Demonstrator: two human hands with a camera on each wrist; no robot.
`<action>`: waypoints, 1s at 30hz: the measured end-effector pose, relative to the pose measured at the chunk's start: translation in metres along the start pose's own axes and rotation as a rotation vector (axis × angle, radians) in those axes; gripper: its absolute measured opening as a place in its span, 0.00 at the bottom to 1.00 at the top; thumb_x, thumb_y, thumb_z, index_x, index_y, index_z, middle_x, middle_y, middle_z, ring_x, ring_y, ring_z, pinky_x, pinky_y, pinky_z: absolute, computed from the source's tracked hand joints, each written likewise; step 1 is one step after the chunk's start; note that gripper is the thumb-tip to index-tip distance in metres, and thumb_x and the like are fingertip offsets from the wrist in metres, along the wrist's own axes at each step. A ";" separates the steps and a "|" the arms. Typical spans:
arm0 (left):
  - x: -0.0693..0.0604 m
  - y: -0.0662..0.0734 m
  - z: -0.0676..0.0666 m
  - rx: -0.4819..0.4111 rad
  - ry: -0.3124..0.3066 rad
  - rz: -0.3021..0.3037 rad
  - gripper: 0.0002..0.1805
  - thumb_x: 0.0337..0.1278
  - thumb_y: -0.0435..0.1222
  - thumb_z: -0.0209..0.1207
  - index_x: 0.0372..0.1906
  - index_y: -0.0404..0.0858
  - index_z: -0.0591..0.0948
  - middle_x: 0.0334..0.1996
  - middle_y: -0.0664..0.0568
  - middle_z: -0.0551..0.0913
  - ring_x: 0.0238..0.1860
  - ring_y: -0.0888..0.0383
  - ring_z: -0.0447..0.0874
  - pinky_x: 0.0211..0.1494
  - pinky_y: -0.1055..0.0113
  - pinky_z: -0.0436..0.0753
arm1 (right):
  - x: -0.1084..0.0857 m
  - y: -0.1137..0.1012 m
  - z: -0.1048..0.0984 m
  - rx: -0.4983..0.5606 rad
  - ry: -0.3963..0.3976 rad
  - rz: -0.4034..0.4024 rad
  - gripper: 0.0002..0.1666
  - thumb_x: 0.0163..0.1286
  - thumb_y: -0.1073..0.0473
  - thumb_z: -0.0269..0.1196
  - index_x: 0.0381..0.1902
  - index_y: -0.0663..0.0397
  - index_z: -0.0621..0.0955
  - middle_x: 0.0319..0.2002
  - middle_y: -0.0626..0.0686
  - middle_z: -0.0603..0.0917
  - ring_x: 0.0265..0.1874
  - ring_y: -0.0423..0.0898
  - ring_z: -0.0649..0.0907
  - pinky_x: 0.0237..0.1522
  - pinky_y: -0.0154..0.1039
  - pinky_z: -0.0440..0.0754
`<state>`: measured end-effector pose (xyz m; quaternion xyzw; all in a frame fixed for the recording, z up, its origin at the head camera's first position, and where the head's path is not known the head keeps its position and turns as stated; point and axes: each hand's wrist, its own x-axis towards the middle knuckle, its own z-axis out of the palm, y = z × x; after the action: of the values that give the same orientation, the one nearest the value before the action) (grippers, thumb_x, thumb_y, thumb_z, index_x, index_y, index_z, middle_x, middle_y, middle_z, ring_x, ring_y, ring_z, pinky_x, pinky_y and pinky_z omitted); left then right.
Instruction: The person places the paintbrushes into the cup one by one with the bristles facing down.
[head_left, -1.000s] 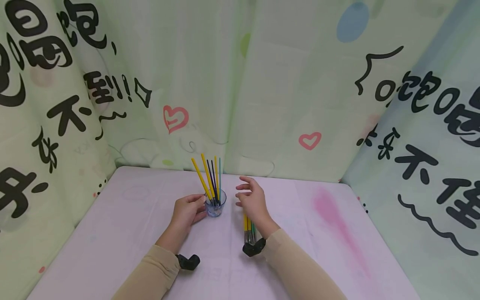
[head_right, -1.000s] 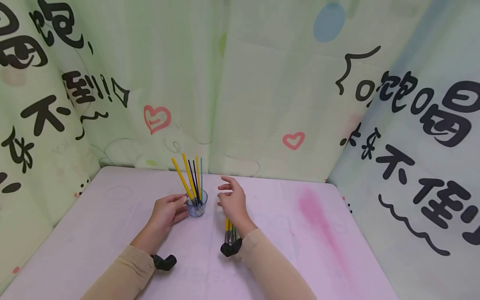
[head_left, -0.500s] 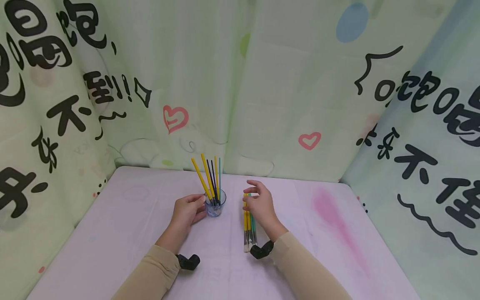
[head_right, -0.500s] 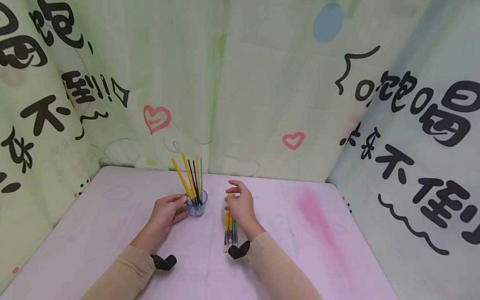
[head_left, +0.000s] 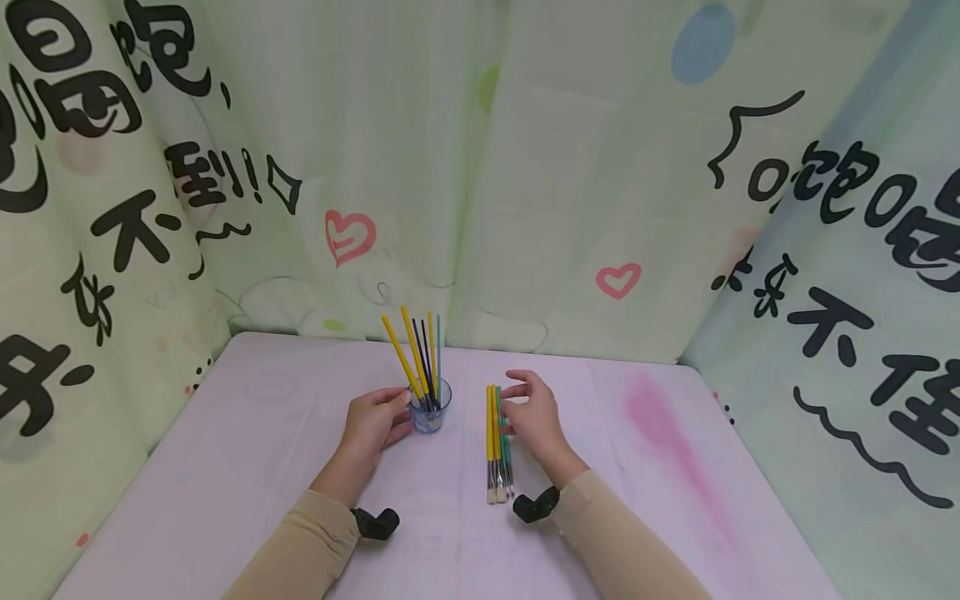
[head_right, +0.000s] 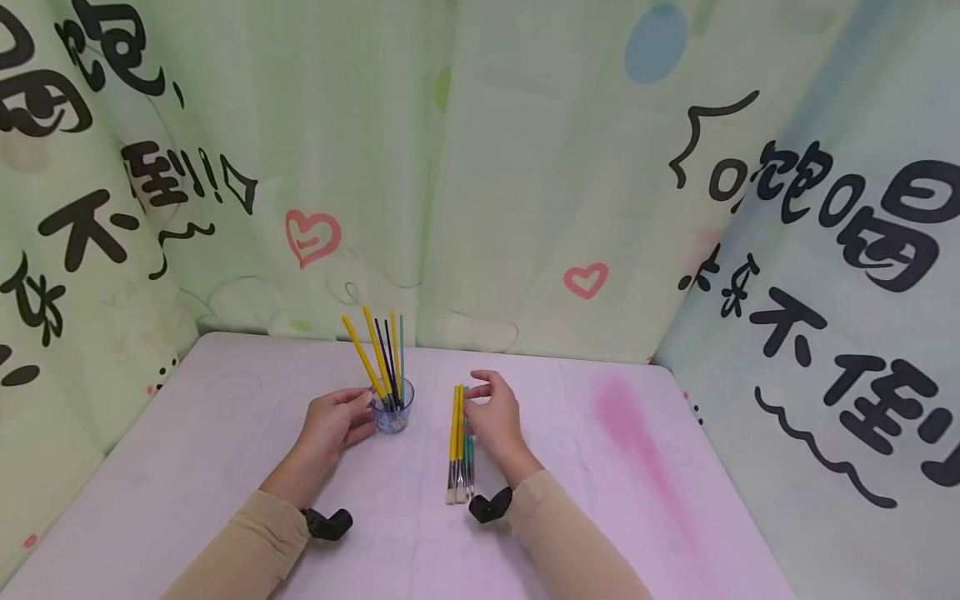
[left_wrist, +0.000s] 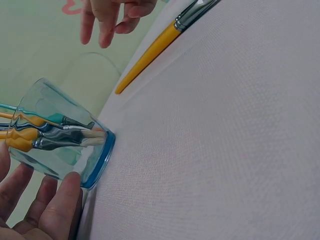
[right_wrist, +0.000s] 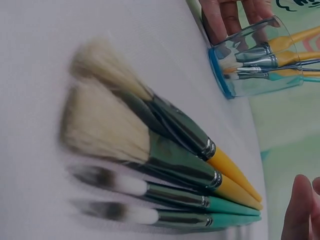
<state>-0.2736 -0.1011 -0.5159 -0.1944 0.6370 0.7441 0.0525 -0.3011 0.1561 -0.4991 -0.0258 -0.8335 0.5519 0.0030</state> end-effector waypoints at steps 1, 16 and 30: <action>0.000 0.000 0.000 -0.001 -0.002 0.004 0.17 0.76 0.39 0.65 0.62 0.36 0.86 0.54 0.42 0.84 0.51 0.51 0.86 0.60 0.54 0.93 | 0.000 0.001 -0.001 -0.013 0.001 0.009 0.33 0.72 0.69 0.64 0.73 0.52 0.75 0.51 0.61 0.85 0.35 0.54 0.88 0.31 0.44 0.94; 0.000 0.000 0.000 0.001 0.006 -0.001 0.17 0.76 0.39 0.65 0.62 0.36 0.86 0.54 0.42 0.85 0.51 0.51 0.86 0.60 0.54 0.93 | -0.001 0.004 -0.006 -0.176 -0.012 0.176 0.28 0.72 0.66 0.70 0.68 0.51 0.78 0.43 0.57 0.83 0.32 0.49 0.85 0.28 0.36 0.91; -0.002 0.000 0.001 0.009 0.016 -0.001 0.17 0.76 0.39 0.65 0.61 0.37 0.86 0.54 0.42 0.85 0.52 0.50 0.86 0.60 0.55 0.93 | 0.003 0.005 -0.006 -0.262 -0.058 0.282 0.28 0.66 0.69 0.70 0.64 0.54 0.80 0.40 0.58 0.83 0.27 0.48 0.85 0.26 0.35 0.90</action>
<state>-0.2721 -0.0997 -0.5151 -0.2005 0.6405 0.7397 0.0486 -0.3032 0.1643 -0.5016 -0.1269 -0.8861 0.4340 -0.1017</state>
